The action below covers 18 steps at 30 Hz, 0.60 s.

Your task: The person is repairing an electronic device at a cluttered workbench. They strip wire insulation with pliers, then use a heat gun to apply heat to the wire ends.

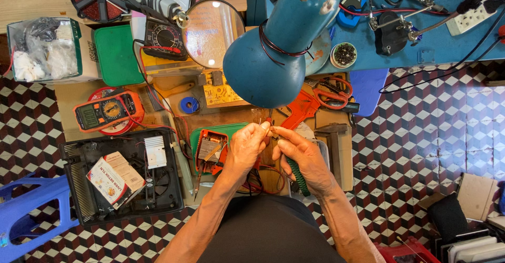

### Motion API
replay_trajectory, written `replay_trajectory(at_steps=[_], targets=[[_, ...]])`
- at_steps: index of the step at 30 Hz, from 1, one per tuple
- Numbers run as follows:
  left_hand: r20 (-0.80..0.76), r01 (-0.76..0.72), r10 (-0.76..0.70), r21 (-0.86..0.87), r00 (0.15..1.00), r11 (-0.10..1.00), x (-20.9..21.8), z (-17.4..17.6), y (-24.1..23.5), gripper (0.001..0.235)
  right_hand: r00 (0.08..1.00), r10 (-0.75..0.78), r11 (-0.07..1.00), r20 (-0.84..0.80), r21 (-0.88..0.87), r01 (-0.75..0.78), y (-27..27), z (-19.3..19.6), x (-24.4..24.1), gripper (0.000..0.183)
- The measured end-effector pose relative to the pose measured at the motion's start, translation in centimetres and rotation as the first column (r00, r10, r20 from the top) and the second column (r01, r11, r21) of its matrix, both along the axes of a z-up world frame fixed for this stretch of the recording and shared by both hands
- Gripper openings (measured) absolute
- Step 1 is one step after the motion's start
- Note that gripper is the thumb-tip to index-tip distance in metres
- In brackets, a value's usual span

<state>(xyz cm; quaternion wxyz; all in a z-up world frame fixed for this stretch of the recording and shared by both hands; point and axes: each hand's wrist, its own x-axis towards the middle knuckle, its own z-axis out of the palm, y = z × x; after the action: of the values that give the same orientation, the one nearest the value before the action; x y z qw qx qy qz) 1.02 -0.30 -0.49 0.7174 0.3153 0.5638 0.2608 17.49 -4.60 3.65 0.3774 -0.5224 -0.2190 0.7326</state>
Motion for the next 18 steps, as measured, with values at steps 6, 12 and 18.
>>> replay_trajectory(at_steps=[6, 12, 18], targets=[[0.055, -0.033, 0.029, 0.056, 0.998, 0.998, 0.3, 0.6, -0.2, 0.033, 0.996, -0.039, 0.999, -0.082, -0.005, 0.038, -0.1, -0.2, 0.1, 0.052], [0.04, -0.015, 0.014, 0.012, 0.999, 1.0, 0.2, 1.1, -0.3, 0.034, 0.969, -0.148, 0.988, -0.196, -0.082, 0.134, -0.5, -0.4, -0.2, 0.052], [0.124, -0.023, 0.033, -0.08, 0.992, 0.996, 0.1, 1.3, -0.4, 0.035, 0.925, -0.185, 0.983, -0.331, -0.08, 0.168, -0.6, 0.0, 0.1, 0.053]])
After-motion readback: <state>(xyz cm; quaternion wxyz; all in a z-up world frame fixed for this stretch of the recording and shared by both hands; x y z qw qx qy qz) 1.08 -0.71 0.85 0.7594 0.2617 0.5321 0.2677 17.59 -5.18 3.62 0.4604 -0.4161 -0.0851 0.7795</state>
